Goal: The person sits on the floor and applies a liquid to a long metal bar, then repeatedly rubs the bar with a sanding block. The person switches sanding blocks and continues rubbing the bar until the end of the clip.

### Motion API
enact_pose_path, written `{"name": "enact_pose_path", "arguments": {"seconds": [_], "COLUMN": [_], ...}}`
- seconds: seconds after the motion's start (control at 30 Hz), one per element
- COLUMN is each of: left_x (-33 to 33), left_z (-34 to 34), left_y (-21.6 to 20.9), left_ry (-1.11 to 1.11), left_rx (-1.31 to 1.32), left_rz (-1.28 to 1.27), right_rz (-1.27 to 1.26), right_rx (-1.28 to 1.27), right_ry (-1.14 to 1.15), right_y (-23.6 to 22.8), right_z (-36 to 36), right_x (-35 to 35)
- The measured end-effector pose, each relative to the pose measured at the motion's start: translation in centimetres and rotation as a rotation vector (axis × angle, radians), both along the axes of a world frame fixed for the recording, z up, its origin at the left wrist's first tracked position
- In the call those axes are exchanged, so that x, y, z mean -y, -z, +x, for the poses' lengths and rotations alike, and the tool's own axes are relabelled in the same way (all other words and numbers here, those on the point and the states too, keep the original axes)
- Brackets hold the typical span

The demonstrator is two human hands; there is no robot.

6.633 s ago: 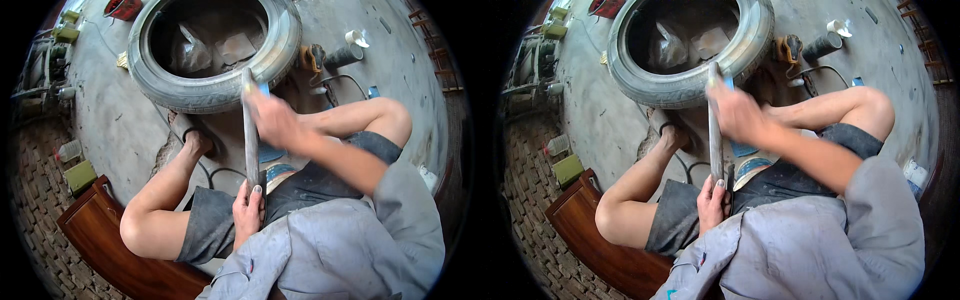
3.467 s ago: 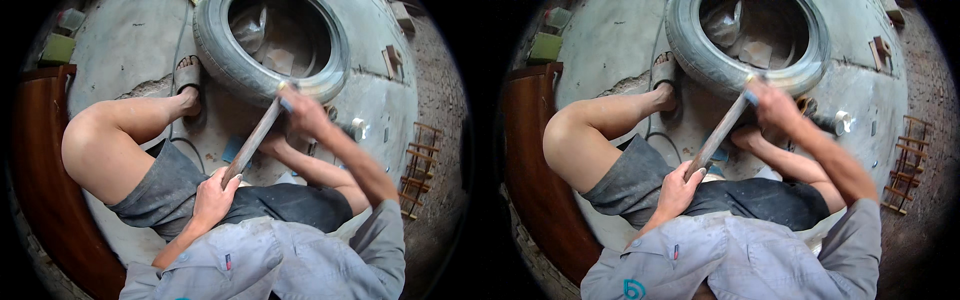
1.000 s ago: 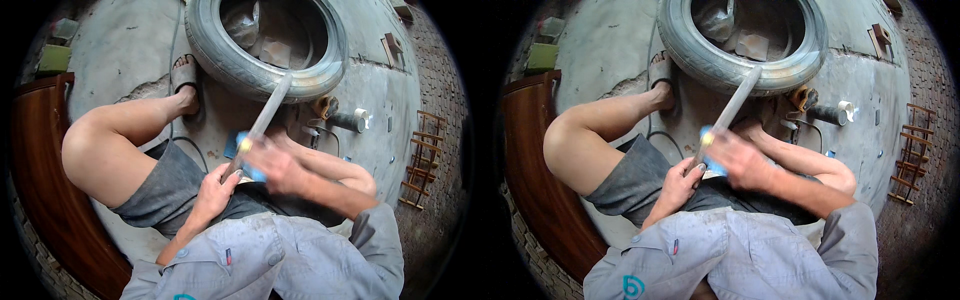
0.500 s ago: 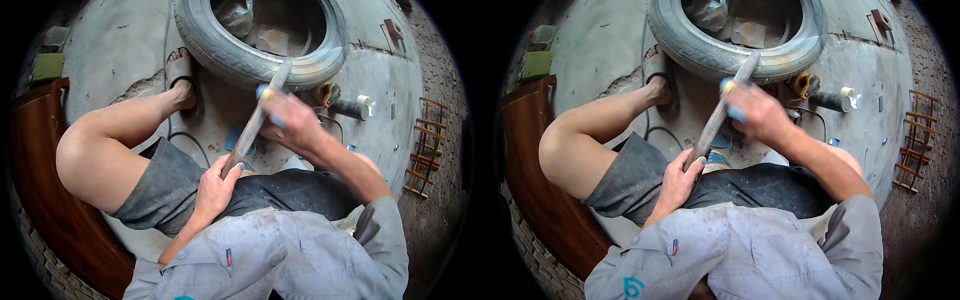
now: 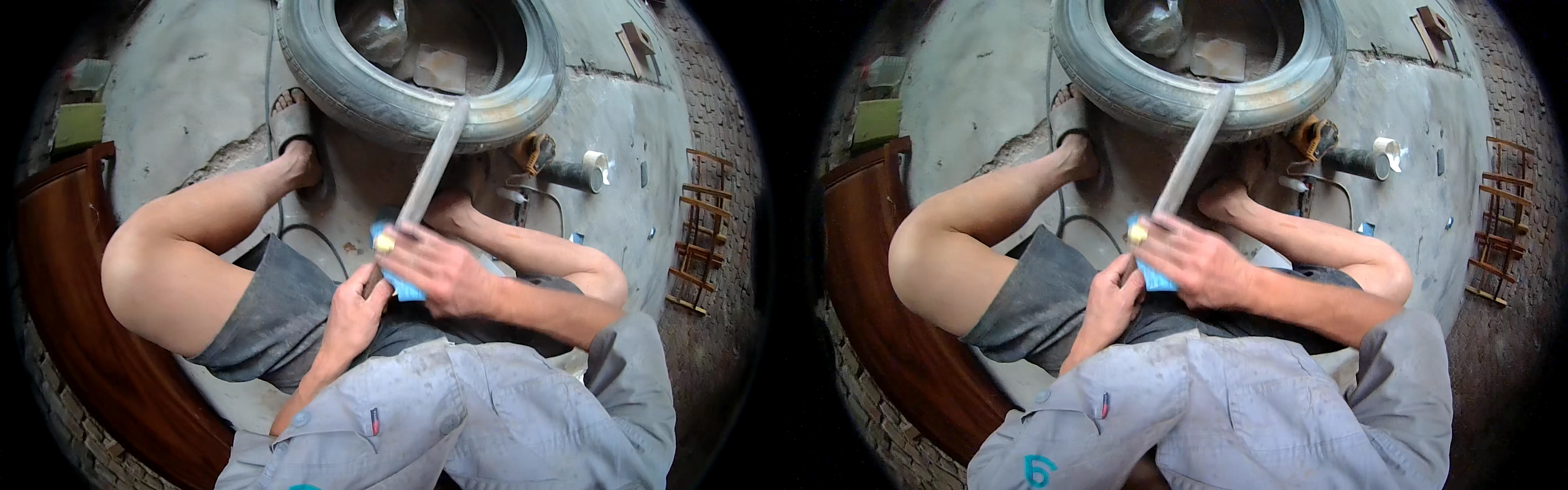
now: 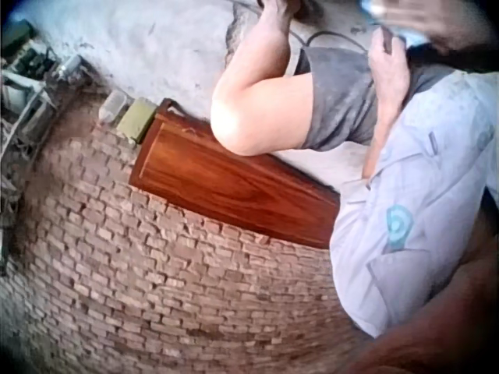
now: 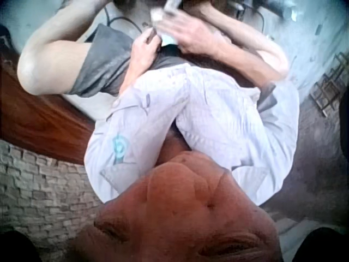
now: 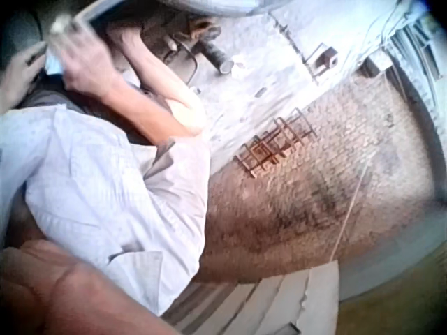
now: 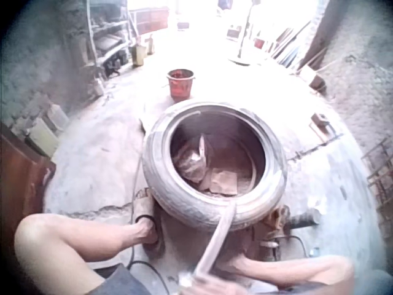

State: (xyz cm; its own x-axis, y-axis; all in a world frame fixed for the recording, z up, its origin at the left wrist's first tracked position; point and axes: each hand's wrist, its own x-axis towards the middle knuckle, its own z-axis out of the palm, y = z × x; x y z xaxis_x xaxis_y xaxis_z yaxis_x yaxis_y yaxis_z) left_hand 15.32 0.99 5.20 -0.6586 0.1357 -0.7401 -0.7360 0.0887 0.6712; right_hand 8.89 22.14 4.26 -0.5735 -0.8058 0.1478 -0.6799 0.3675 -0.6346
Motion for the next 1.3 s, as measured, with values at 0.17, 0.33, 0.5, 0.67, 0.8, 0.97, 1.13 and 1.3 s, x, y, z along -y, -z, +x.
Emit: {"name": "enact_pose_path", "arguments": {"seconds": [0.17,0.33,0.5,0.67,0.8,0.97,1.13,1.3], "left_x": [0.3,0.4,0.4,0.5,0.6,0.5,0.5,0.6], "left_z": [-1.1,-0.6,-0.7,-0.5,-1.0,-1.1,-1.2,-0.9], "left_y": [-0.9,-0.8,-1.1,-0.8,-0.7,-1.0,-0.9,-0.7], "left_ry": [-0.068,-0.108,-0.137,-0.146,-0.123,-0.195,-0.158,-0.216], "left_rx": [0.144,0.265,0.279,0.288,0.300,0.367,0.340,0.406], "left_rz": [0.199,0.246,0.348,0.340,0.381,0.426,0.423,0.461], "right_rz": [0.139,0.037,0.135,-0.047,0.120,-0.017,0.035,-0.068], "right_rx": [-0.131,-0.058,-0.147,-0.018,-0.187,-0.060,-0.125,0.000], "right_ry": [0.247,0.169,0.316,0.142,0.244,0.308,0.353,0.394], "right_y": [2.3,1.1,3.1,0.9,3.8,1.8,3.7,1.9], "right_z": [-8.3,1.3,-6.9,1.0,-5.2,1.2,-3.5,1.5], "right_x": [-3.7,0.0,-3.8,0.1,-3.2,0.0,-2.4,0.4]}}
